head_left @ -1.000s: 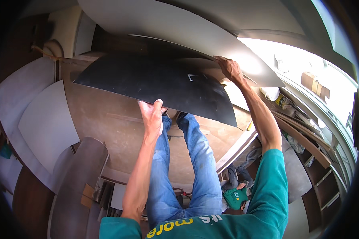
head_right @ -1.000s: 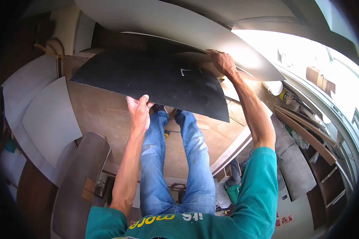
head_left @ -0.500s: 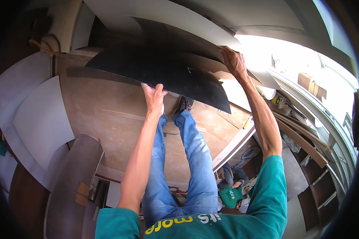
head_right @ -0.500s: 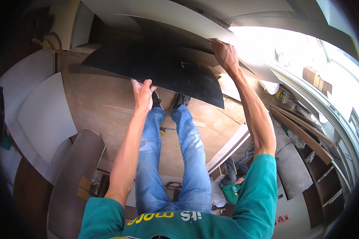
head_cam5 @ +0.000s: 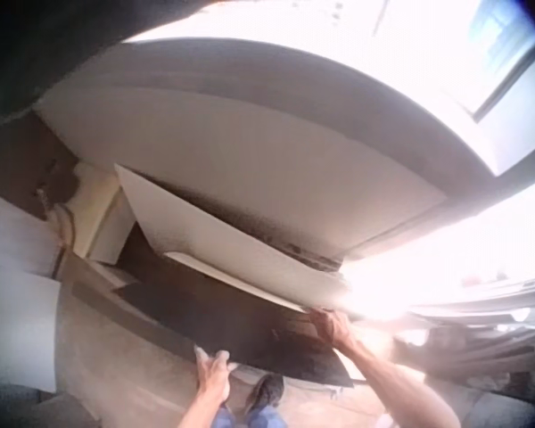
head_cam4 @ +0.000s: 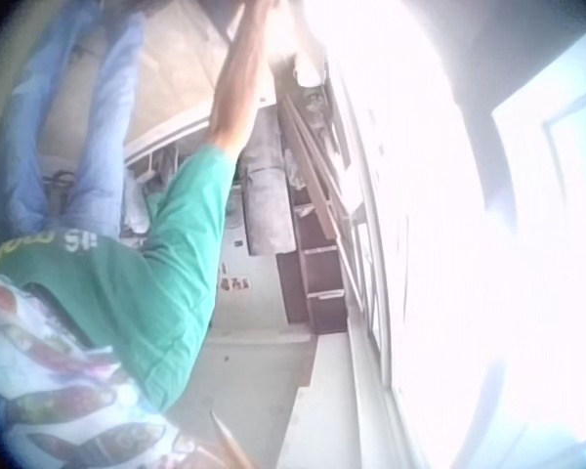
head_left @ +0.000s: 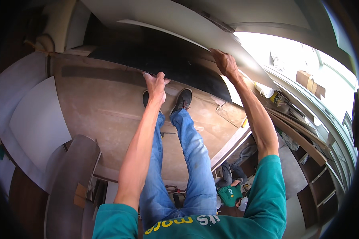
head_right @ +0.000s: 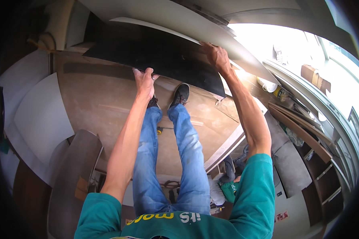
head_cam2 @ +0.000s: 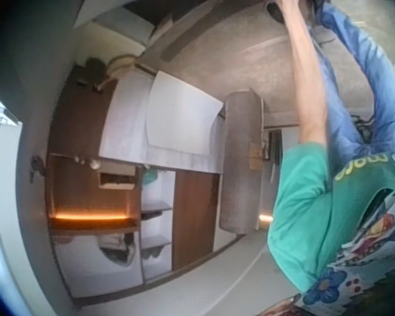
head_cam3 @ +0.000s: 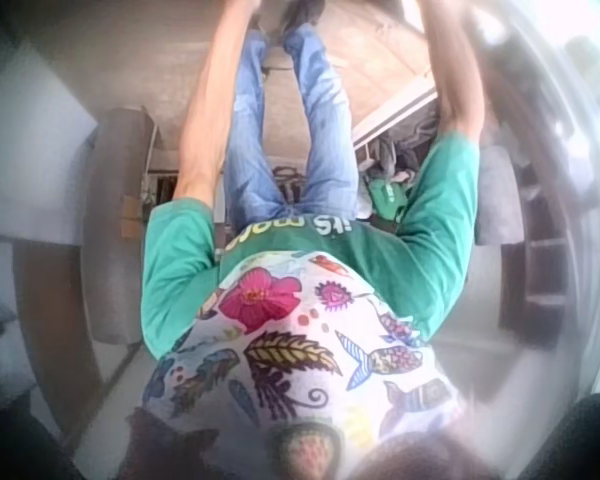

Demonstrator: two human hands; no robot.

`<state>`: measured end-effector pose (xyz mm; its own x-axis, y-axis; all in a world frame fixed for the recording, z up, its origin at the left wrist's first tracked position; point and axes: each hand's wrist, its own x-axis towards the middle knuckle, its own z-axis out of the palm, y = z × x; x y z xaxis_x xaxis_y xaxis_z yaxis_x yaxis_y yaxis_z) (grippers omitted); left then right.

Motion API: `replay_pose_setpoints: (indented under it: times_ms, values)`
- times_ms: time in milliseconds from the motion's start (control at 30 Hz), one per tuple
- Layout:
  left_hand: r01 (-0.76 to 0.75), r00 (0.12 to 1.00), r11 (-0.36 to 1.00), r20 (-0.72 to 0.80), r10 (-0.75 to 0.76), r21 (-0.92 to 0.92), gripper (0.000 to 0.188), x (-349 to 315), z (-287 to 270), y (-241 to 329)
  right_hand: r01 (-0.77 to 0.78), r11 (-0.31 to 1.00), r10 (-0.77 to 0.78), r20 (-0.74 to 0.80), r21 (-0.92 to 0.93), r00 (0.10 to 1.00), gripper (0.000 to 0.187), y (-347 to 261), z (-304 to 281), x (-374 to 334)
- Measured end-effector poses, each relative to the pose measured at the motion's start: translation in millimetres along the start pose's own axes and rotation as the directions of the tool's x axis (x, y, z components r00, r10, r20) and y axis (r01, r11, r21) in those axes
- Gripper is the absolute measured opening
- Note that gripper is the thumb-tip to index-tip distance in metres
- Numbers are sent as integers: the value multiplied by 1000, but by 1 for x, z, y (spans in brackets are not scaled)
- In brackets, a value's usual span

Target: The person repeatedly picks up flat white and gray sheets, rolls them into cylindrical shapes, and inserts them into a larger gray cylinder. The person also picks up and places down a black curved sheet. The task involves repeated handling and stacking of these rolled sheets within the larger cylinder.

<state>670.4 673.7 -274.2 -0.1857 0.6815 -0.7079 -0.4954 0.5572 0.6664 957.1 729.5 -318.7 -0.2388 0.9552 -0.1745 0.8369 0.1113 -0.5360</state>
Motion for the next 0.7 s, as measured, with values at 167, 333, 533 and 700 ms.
replay_pose_setpoints:
  times_ms: [167,333,533,700]
  values:
    - [-14,999,1000,-44,14,6,70,0,3,-3,-105,994,104,72,4,992,29,11,11,2]
    - [31,999,999,-25,-31,-16,68,2,9,-3,-211,975,194,190,69,962,33,33,17,13]
    - [44,998,999,-53,-45,-12,71,6,4,-14,-233,973,222,334,-8,916,36,34,25,32]
    - [21,998,998,-54,-24,-65,71,1,7,-16,-58,982,105,265,-181,958,50,25,57,51]
